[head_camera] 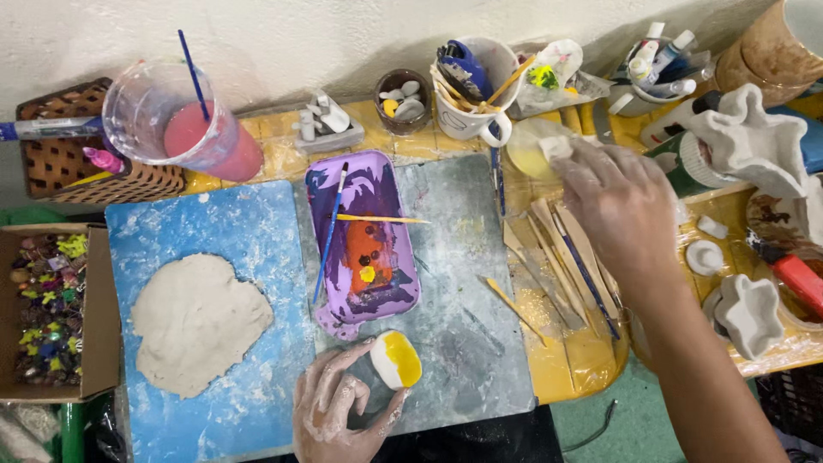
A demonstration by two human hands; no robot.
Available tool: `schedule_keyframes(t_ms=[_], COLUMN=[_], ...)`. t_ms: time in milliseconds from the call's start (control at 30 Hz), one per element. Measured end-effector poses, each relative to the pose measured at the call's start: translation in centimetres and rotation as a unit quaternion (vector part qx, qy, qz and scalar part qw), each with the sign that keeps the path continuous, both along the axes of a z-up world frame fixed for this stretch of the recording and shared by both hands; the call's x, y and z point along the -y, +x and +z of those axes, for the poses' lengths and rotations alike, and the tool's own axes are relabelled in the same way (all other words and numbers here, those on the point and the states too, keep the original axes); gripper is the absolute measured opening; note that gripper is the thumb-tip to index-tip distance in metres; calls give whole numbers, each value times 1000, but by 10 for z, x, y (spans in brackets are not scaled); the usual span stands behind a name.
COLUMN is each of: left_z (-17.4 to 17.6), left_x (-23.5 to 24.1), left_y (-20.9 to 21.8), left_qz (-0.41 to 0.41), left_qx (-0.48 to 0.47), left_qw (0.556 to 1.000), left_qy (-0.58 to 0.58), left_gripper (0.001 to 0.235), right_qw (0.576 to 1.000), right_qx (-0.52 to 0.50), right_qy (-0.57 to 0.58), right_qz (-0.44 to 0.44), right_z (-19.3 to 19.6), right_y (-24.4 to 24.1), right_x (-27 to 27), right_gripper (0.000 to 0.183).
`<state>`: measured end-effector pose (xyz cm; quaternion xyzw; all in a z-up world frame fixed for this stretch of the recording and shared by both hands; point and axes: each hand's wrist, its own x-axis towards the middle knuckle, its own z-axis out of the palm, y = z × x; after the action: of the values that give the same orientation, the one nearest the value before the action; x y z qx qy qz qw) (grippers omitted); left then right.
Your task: The person applies yellow glaze to a small white ceramic object using a brush, dipping the brush into a purple tray containing various glaze colors. The person also uses a wet cloth to wipe the object and handles several paintbrushes.
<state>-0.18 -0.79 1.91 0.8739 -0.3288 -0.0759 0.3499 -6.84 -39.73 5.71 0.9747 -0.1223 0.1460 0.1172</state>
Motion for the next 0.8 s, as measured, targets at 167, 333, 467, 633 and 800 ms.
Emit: schedule_keyframes(t_ms=[167,333,467,633,800], left_z=[2,0,0,-2,1], left_x=[-2,-3,-4,-5,-4], left_y=[5,4,3,5,4], left_qz=[-23,-16,-22,-32,-27], left_qx=[-3,-13,-17,-1,2], left_qw=[1000,1000,1000,999,999], left_qy=[-11,-6,1,-29,-19], left_gripper=[57,56,55,54,55], right_qw=[1000,991,996,976,966], right_qx=[4,52,35,-1,36], right_qy=[4,117,64,183,228], right_qz=[-3,-34,-47,-116,-116], right_z=[11,3,-14,-16,-3], right_y=[-1,18,39,40,21], right_x=[-10,-43,-56,-52,-54], right_gripper=[30,15,36,26,17])
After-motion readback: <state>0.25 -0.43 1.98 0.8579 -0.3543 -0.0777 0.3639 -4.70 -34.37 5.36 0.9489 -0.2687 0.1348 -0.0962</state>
